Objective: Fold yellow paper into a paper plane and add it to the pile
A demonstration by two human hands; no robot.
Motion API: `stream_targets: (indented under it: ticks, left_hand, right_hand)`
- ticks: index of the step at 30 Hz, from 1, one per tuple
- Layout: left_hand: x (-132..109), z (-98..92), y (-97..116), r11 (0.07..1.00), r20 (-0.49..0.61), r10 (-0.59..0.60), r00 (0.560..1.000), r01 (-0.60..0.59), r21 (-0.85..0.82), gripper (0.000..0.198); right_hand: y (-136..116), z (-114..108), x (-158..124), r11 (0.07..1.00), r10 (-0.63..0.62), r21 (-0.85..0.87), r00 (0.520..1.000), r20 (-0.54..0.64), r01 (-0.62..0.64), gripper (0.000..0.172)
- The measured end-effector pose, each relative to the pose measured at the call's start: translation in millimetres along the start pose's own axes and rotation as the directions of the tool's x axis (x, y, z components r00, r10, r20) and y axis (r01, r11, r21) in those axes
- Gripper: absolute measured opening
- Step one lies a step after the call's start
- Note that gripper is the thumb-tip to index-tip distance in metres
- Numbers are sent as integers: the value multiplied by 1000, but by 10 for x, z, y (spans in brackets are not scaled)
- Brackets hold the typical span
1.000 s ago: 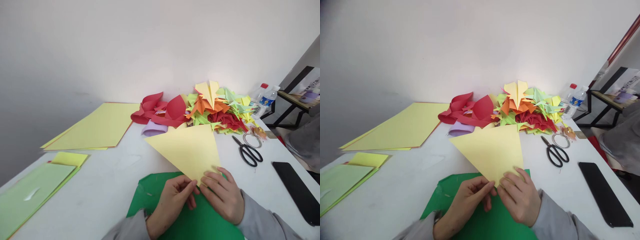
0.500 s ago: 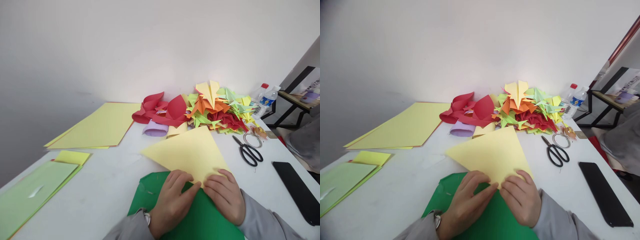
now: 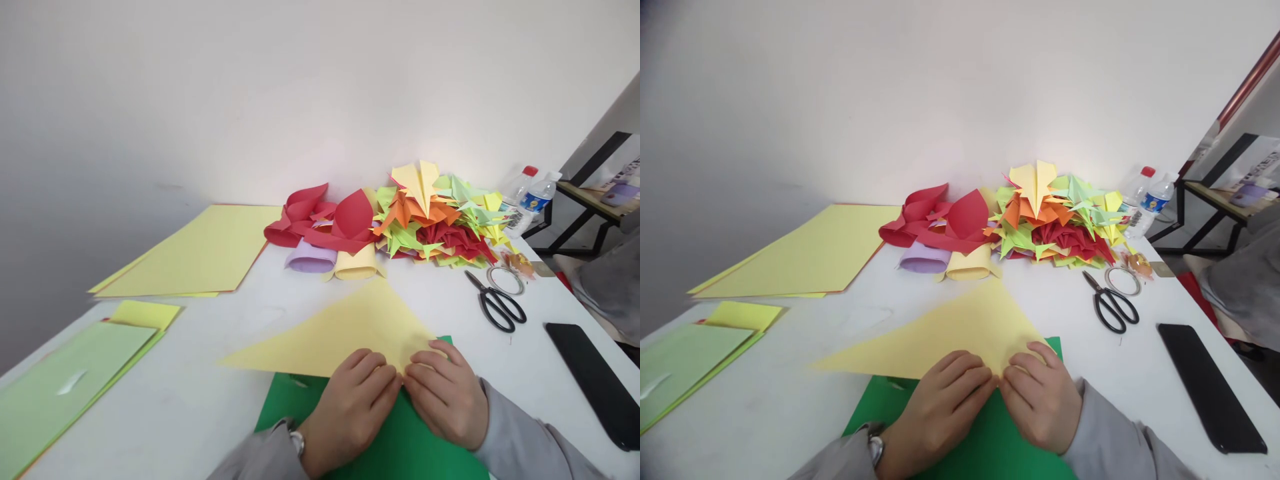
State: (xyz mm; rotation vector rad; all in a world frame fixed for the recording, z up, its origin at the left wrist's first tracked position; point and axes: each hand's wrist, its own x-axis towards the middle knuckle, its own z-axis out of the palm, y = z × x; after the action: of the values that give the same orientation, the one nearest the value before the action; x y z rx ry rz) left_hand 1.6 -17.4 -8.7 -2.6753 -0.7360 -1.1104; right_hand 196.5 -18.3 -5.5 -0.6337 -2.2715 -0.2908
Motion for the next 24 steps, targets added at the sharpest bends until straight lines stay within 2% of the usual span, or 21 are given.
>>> stream_targets:
  ticks: [11, 20, 24]
  left_hand:
    - [-5, -21, -61, 999, 1, -44, 999, 44, -9, 19]
    - [-2, -29, -58, 999, -6, -47, 999, 47, 7, 18]
    - [3, -66, -113, 996, -35, -76, 997, 77, 35, 17]
  right_hand:
    - [58, -36, -49, 999, 33, 6, 998, 49, -33, 11]
    - [65, -91, 9, 1000, 19, 5, 1000, 2, -19, 13]
    - [129, -137, 3, 998, 59, -2, 996, -60, -60, 14]
